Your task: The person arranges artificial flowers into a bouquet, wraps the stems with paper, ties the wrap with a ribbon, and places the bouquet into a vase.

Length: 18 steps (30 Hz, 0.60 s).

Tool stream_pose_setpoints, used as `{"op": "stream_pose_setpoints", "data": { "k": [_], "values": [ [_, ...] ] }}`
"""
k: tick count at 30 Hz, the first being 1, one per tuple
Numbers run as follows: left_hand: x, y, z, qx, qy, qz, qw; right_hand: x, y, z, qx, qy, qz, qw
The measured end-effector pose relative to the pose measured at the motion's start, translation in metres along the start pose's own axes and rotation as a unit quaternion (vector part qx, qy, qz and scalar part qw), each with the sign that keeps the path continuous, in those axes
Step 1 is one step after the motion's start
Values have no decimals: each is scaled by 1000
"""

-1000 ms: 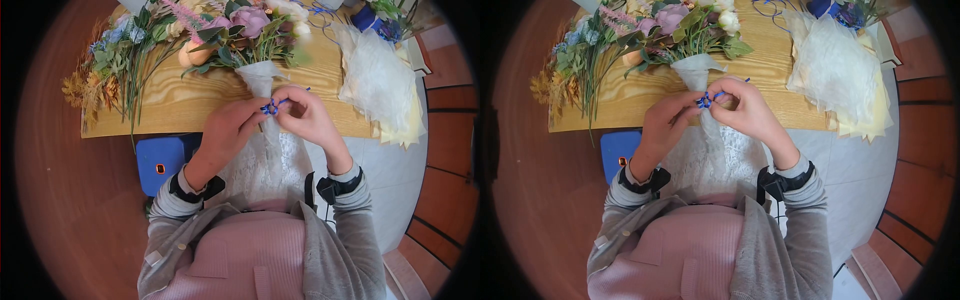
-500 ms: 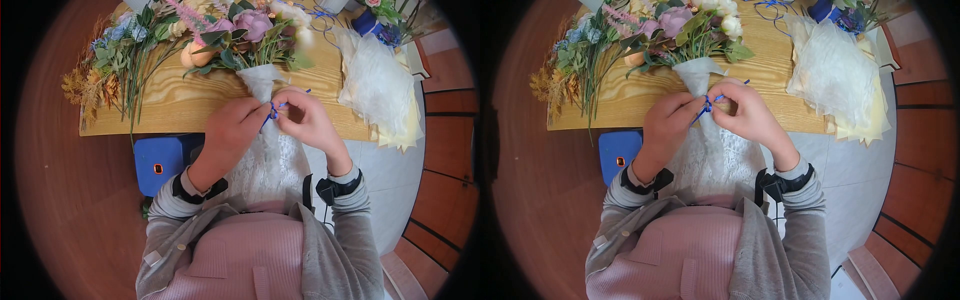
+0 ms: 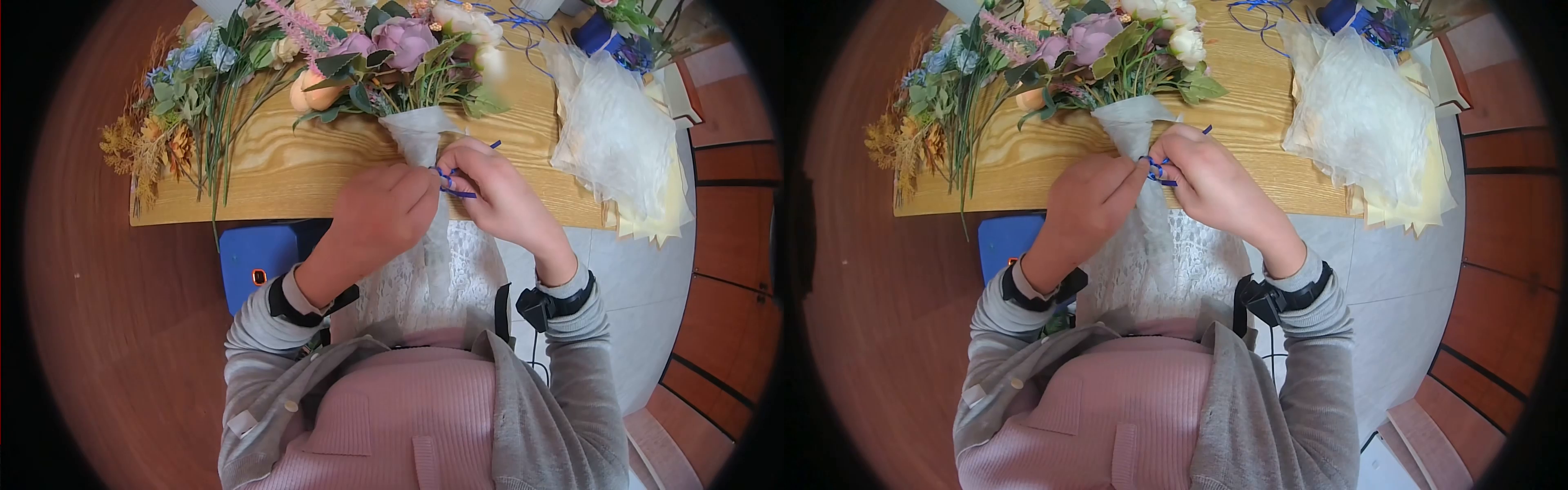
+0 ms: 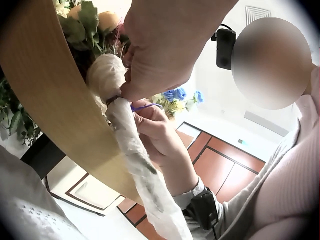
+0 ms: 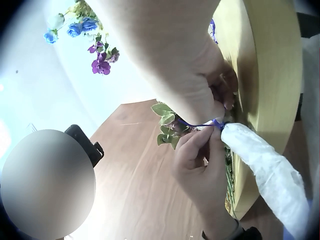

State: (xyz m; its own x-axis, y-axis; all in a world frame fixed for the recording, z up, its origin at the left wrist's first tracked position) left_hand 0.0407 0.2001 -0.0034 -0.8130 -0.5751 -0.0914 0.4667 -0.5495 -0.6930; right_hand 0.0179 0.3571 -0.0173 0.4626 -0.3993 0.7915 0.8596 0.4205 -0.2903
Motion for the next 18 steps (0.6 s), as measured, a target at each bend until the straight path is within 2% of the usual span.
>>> {"op": "stream_pose_setpoints", "data": {
  "k": [5,7,8,9,10,11,13,14,16,18],
  "values": [
    [4,4,0,-6,5,-17,1000,2,-1,-1,3,-7,-12,1000],
    [9,8,1,21,98,40,994,3,0,-2,-1,-16,-15,1000],
    [10,9,-1,21,98,41,994,2,2,-2,7,-45,-56,997],
    [12,11,-2,-17,108,66,992,1,3,-3,16,-73,-97,992],
    [13,12,-2,-54,116,91,988,0,4,-4,17,-73,-97,992],
    [12,14,-3,-54,116,92,987,-2,5,-4,-2,-89,-109,990],
    [14,20,-3,-77,198,234,949,-7,8,-7,-20,-105,-122,987],
    [14,22,-2,-77,198,234,949,-9,10,-8,-32,-108,-135,984],
    [19,28,-2,-70,272,325,903,-8,10,-9,-44,-112,-147,982],
    [20,34,-1,-64,281,346,893,-4,10,-9,-48,-111,-177,977]
  ]
}}
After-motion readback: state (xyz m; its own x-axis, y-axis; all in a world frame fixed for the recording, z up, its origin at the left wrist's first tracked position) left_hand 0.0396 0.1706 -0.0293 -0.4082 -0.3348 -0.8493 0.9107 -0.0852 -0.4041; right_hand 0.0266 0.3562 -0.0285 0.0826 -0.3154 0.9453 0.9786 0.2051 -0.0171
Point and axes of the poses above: each hand's wrist, its own y-axis away from the middle knuckle, its own z-axis out of the back of the hand, x = y × z, the point moved 3 cm from there along -y, towards the middle knuckle, and after that the axes turned 6 degrees about -x, right-handed, at the moved point
